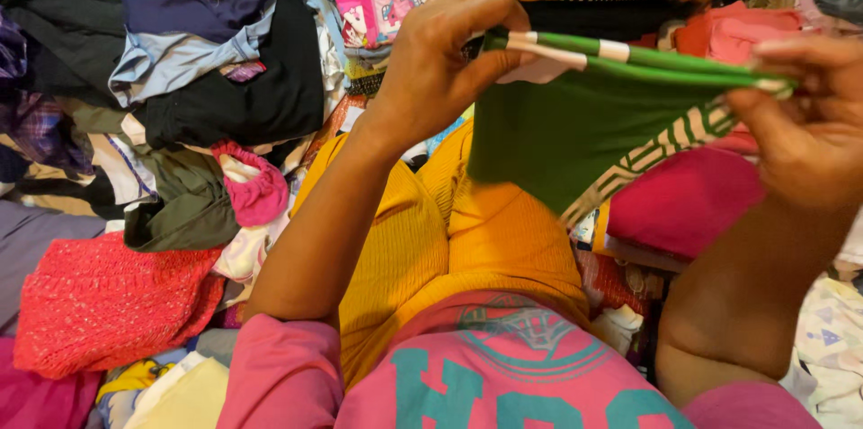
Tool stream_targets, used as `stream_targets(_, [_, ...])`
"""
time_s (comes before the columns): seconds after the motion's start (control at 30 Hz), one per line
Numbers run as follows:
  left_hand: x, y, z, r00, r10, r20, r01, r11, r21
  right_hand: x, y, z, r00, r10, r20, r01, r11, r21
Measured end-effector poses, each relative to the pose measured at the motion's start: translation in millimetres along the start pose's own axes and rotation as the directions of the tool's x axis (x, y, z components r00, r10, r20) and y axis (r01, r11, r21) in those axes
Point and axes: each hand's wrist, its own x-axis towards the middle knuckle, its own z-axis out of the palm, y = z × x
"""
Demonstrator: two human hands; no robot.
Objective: The person folds several items of clothing including a beige top, a pink shirt, a red garment, a dark blue item, and a green jersey by hand while sitting on the floor, placing each folded item onto separate stacks.
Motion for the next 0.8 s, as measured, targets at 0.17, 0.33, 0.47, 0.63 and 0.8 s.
stream_targets(0.17, [-78,32,-3,0.942,-0.093,0.322,0.216,0.903,-0.372,-18,-2,-31,0.636,0.035,0.771,-0.046,0.999,-0.007])
stream_targets(0.33, [-168,32,26,0.529,-0.348,0.774,0.656,0.746,-0.113,-105,38,22,0.33,0.367,0.87,-0.487,0.855,-0.176])
stream_targets(0.47, [-202,8,42,0.582,-0.448,0.679,0.707,0.691,-0.151,-135,67,39,0.253,0.696,0.672,-0.809,0.533,-0.247])
stream_targets(0.63, [-175,-38,48,0.683,-0.667,0.297,0.705,0.709,-0.026,-105,106,61,0.812,0.455,0.367,-0.536,0.829,0.158])
stream_targets(0.8, [-153,-65,106,0.779,-0.615,-0.123,0.618,0.718,0.319,-79,135,128,0.971,0.239,0.023,-0.231,0.955,-0.184])
